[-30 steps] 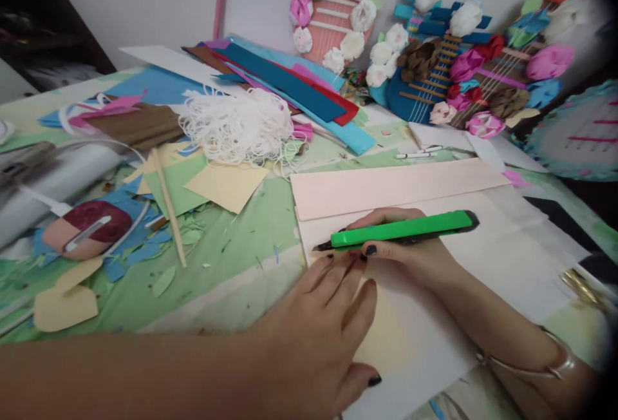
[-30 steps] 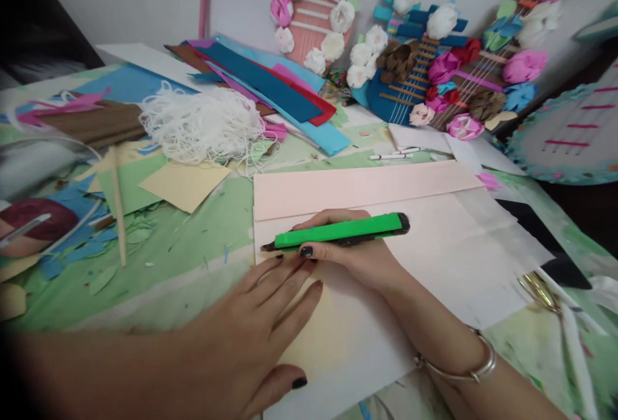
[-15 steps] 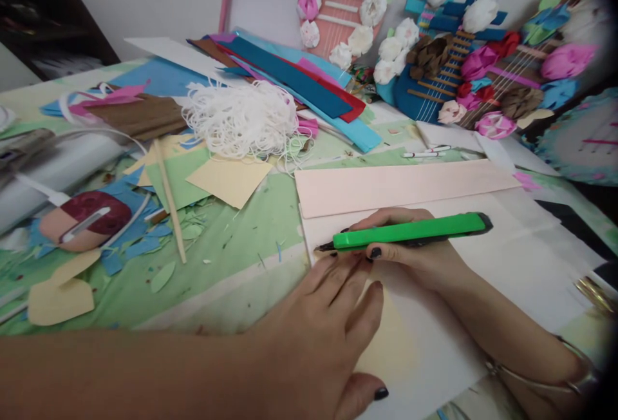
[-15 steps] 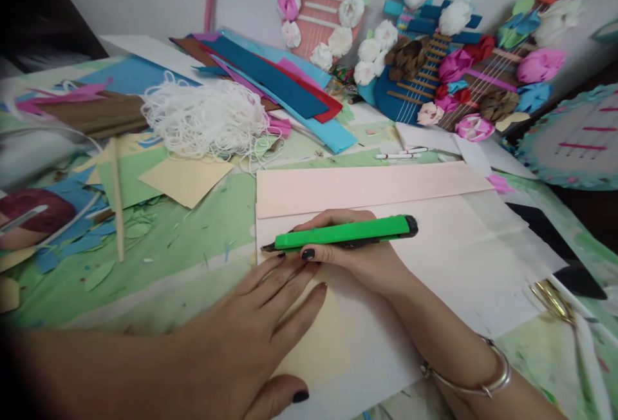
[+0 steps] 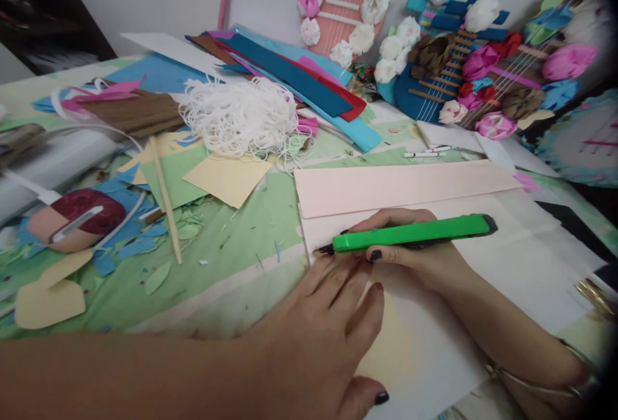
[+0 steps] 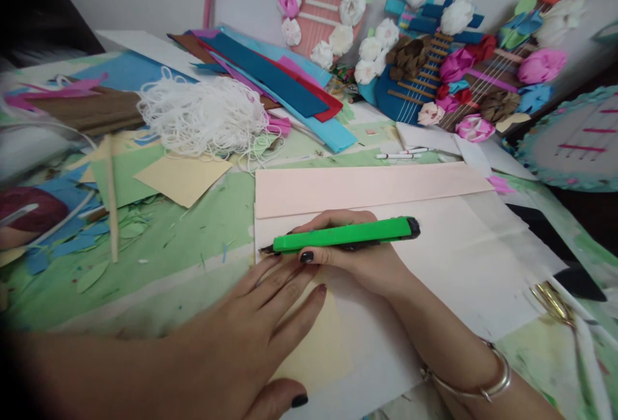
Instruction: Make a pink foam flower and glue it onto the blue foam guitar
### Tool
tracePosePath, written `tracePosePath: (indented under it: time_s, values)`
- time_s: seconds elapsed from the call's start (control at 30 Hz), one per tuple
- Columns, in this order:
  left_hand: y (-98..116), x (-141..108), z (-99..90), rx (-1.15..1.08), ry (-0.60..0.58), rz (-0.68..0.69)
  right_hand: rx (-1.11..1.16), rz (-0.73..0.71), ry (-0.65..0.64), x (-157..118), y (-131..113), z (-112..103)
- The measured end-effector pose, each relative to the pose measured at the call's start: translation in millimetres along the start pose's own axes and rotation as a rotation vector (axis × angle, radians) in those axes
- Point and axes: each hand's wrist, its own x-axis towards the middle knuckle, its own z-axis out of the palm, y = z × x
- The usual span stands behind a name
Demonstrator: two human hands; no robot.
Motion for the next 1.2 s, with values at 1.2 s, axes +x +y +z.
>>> tracePosePath:
  time_s: [1.2]
  values:
    - [0.0, -1.0, 0.9, -0.003, 0.004, 0.009, -0.016, 0.017, -0.006, -0.3, -1.4, -1.1]
